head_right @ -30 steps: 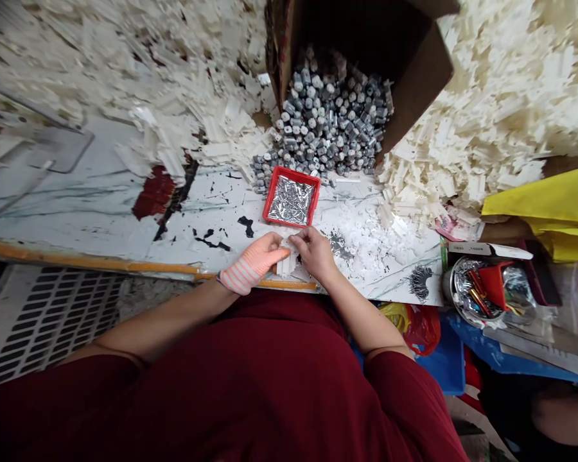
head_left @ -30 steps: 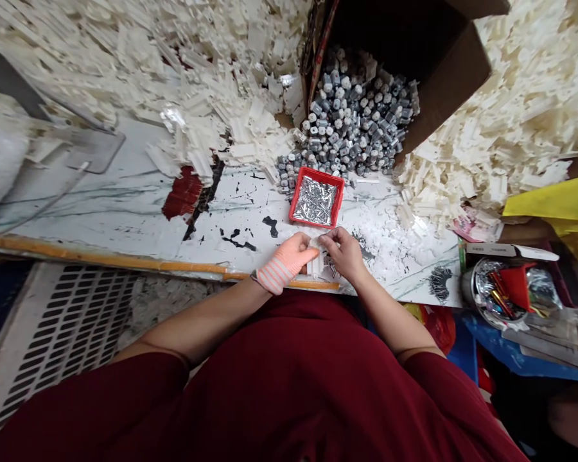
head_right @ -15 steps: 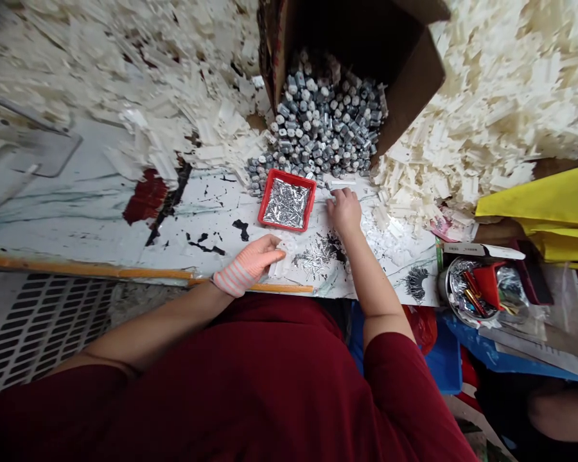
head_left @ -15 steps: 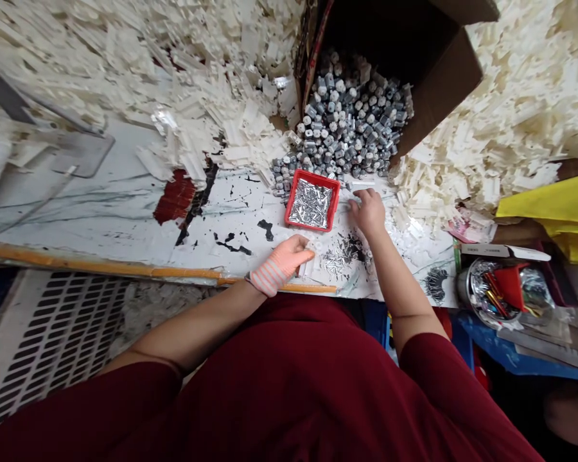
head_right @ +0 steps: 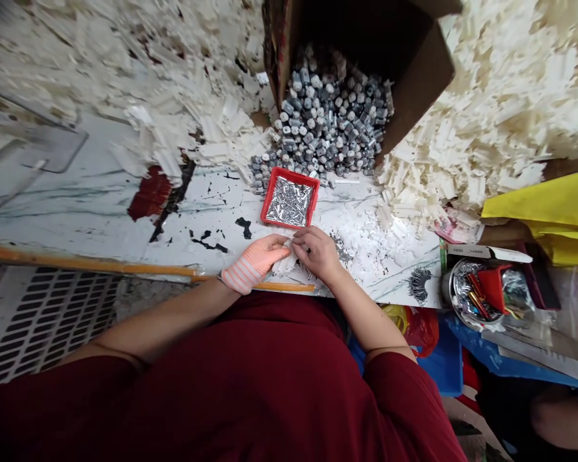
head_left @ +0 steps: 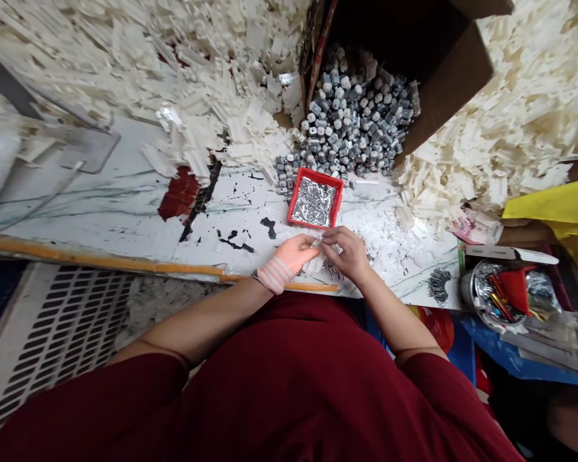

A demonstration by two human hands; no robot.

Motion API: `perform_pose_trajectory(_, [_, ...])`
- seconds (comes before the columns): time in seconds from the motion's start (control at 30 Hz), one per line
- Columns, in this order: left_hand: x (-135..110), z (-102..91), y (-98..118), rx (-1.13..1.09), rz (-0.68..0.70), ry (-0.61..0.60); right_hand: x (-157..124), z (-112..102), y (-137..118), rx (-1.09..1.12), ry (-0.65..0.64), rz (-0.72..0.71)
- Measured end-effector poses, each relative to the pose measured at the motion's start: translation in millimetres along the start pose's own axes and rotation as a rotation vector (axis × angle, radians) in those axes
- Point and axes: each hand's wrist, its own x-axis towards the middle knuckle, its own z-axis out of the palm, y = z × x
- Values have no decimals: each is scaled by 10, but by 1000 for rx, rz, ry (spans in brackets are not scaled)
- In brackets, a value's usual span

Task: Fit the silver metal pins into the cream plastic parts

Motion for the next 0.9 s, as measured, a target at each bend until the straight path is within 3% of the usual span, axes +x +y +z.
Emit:
perform_pose_trajectory(0.17, [-19,-56,-13,70,42,-1,18,7,-1,-50,-40,-46])
perform_pose_trajectory(0.3, [-45,-115,-23,196,160,-37,40,-13,24,57,17,63])
perform_pose_trajectory(0.47, [-56,-147,-72,210,151,-189,428,-287,324,189,-259,168])
perform_pose_trajectory(0.5, [-49,-148,-86,180,141,-226,582,-367,433,155,-224,184])
perform_pose_trajectory(0.57, [-28,-149,-114,131,138,-247,919,-504,670,-52,101,262])
perform_pose_trajectory(0.6, [-17,-152,-125,117,137,-240,1077,-550,783,-174,184,317])
perform_pose_trajectory(0.7, [2,-172,-139,89,91,-229,1392,-588,1019,-422,126,376])
perform_pose_trajectory(0.77, [6,-184,-135,63,56,-226,1420,-564,1053,-450,99,350])
perform_pose_trajectory(0.9, [38,-156,-124,-79,19,-170,1065,-460,787,-229,289,351])
